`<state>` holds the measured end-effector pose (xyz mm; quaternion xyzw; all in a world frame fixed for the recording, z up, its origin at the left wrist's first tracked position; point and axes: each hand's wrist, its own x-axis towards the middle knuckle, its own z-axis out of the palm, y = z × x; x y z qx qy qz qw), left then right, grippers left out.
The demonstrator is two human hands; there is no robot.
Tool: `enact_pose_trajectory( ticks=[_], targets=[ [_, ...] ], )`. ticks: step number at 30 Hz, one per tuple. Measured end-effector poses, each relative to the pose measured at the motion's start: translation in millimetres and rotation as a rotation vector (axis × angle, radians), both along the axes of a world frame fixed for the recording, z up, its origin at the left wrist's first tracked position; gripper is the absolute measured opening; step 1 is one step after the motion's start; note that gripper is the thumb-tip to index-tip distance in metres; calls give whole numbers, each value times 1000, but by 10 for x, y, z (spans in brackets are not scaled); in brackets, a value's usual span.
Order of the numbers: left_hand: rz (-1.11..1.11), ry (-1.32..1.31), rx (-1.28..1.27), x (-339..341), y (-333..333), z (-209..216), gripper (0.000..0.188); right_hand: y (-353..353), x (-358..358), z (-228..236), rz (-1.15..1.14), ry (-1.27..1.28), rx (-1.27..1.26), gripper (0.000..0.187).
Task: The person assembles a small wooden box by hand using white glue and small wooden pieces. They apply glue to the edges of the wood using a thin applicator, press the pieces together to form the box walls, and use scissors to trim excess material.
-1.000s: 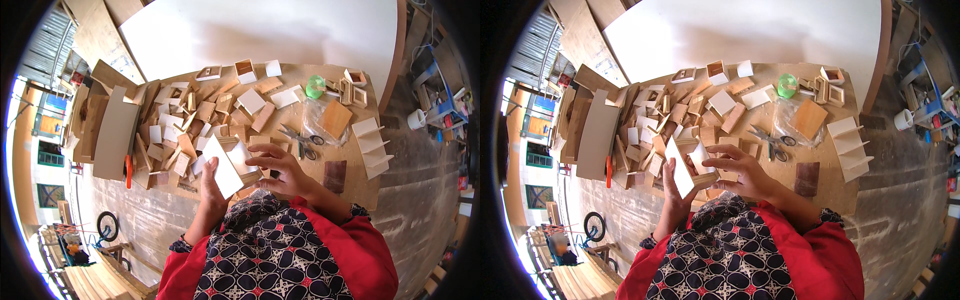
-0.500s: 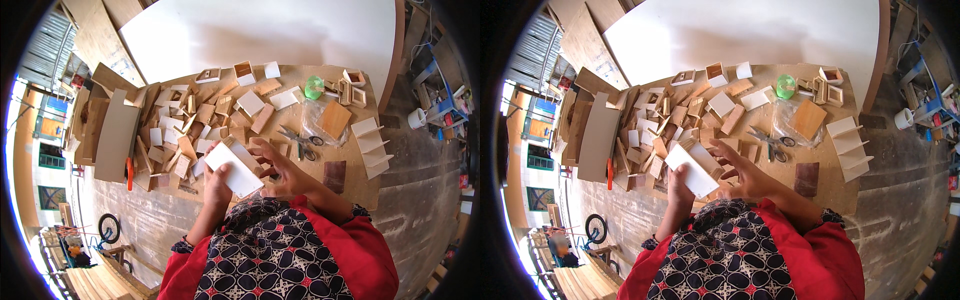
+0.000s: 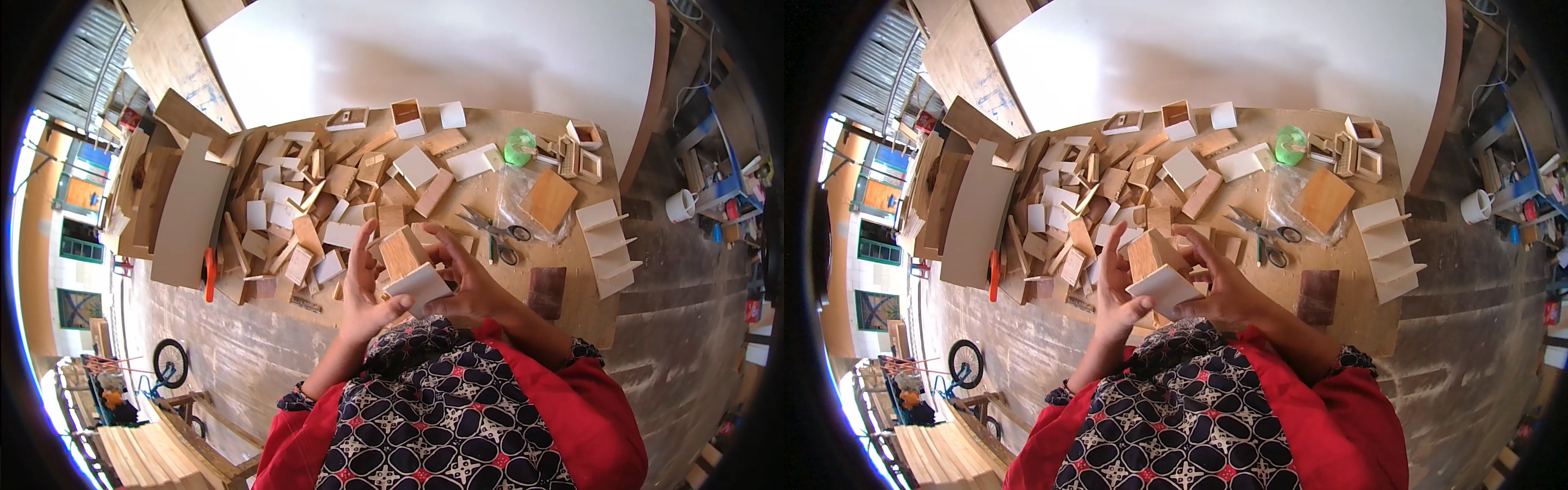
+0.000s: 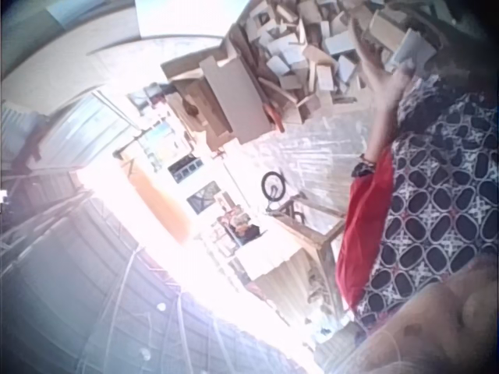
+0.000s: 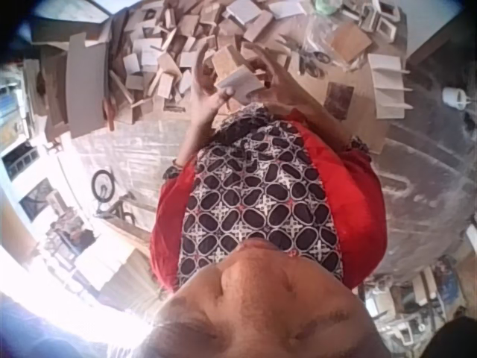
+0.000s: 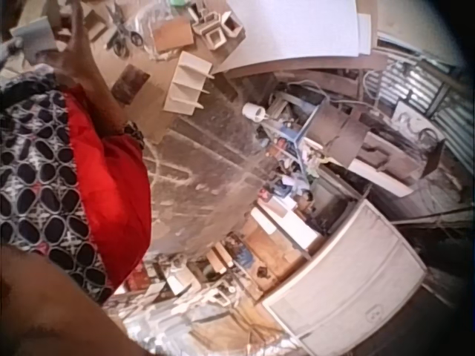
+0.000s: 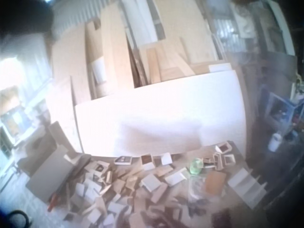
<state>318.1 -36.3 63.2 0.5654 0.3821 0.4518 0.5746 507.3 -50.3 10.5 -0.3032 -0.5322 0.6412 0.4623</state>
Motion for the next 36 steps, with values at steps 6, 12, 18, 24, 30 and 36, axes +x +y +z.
enact_pose_trajectory(
  ticks=[6,12,18,24,30,36],
  targets=[
    [-264,222,-177,-278,206,-74,104,95,237,99,231,-196,-90,110],
    [-250,81,-383,-275,67,-290,92,94,340,-3,237,-301,1,120],
    [-118,-90,-476,-260,-55,-404,94,-47,402,-18,132,-123,-169,122],
    [-161,-65,-432,-255,-93,-373,98,-81,380,5,40,-96,-118,113],
    [-234,8,-348,-366,-108,-421,100,-124,384,94,3,-141,-46,113],
    [-217,28,-320,-362,-148,-336,97,-147,388,138,-17,-161,-34,112]
  ],
)
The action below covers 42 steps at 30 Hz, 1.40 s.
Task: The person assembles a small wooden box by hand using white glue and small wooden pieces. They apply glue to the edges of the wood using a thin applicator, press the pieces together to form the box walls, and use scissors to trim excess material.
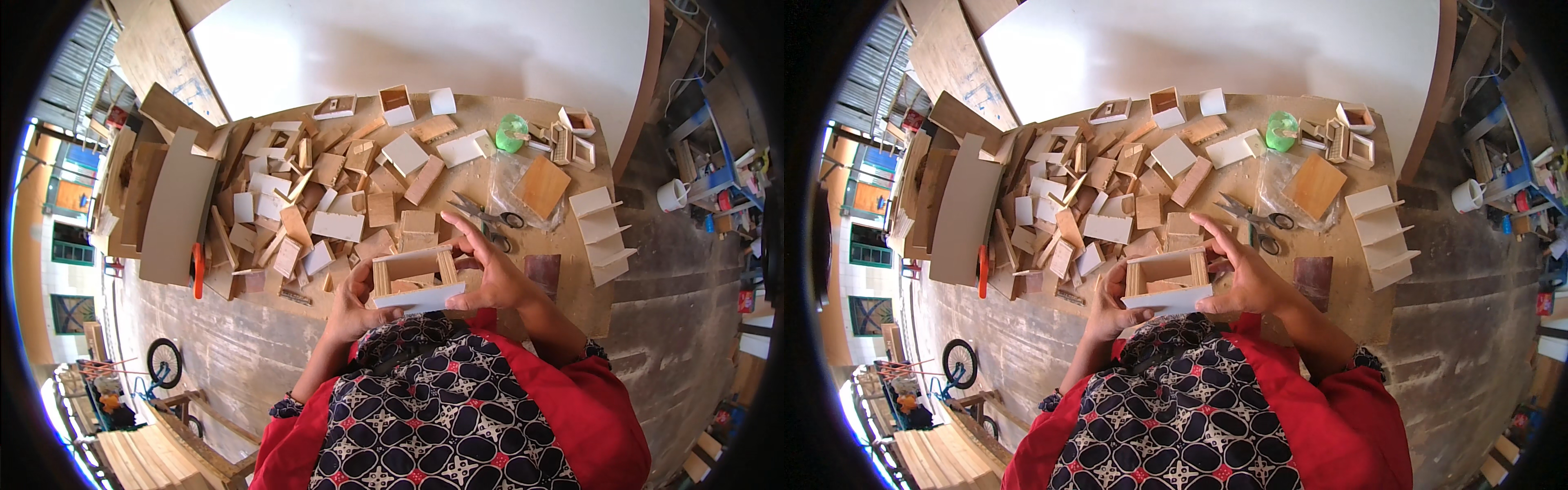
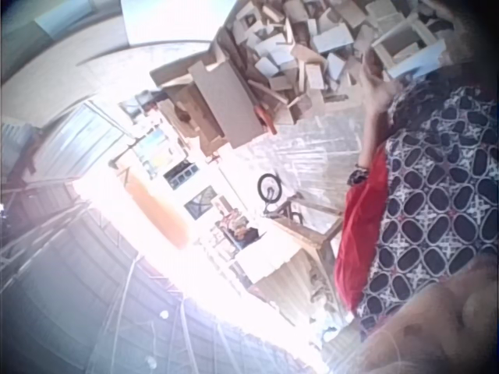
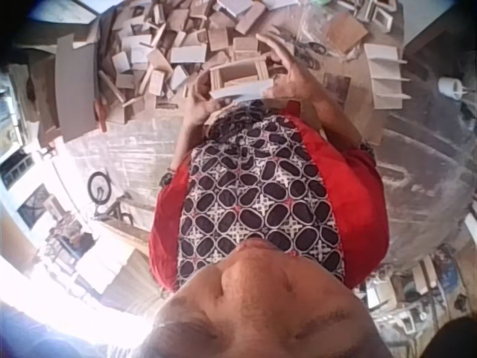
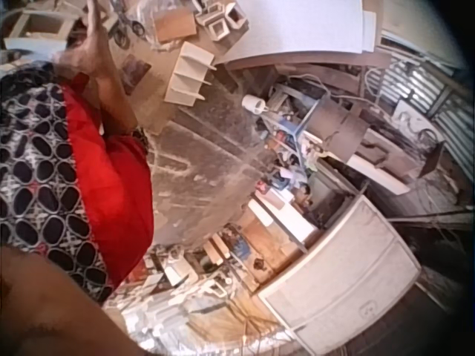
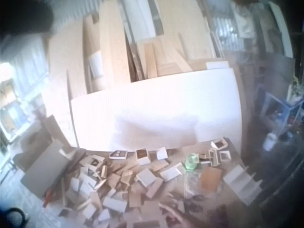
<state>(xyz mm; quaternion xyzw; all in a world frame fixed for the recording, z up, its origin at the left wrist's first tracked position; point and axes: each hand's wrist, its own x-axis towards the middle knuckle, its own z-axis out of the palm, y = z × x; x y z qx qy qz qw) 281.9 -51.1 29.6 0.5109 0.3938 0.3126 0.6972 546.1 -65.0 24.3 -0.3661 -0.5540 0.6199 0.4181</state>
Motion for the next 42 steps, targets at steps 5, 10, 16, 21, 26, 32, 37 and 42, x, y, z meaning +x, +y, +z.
enact_pose_trajectory(
  ticks=[5,10,16,21,26,32,37,42],
  targets=[
    [10,-3,-16,-3,-5,5,94,-1,0,19,-4,-7,8,111],
    [32,1,32,46,-36,48,94,6,8,1,6,38,43,110],
    [70,-93,-132,67,-3,61,94,-7,38,67,-21,92,-50,115],
    [187,-339,-420,46,-67,-102,92,7,41,109,52,329,-38,99],
    [175,-414,-509,39,-130,-179,89,36,15,72,30,356,-121,71],
    [157,-365,-532,-14,-92,-303,85,166,70,-152,165,301,-55,46],
    [91,-332,-606,48,43,-138,76,272,214,-71,398,239,-24,36],
    [74,-308,-630,96,93,34,73,298,215,-98,430,335,-141,31]
  ],
)
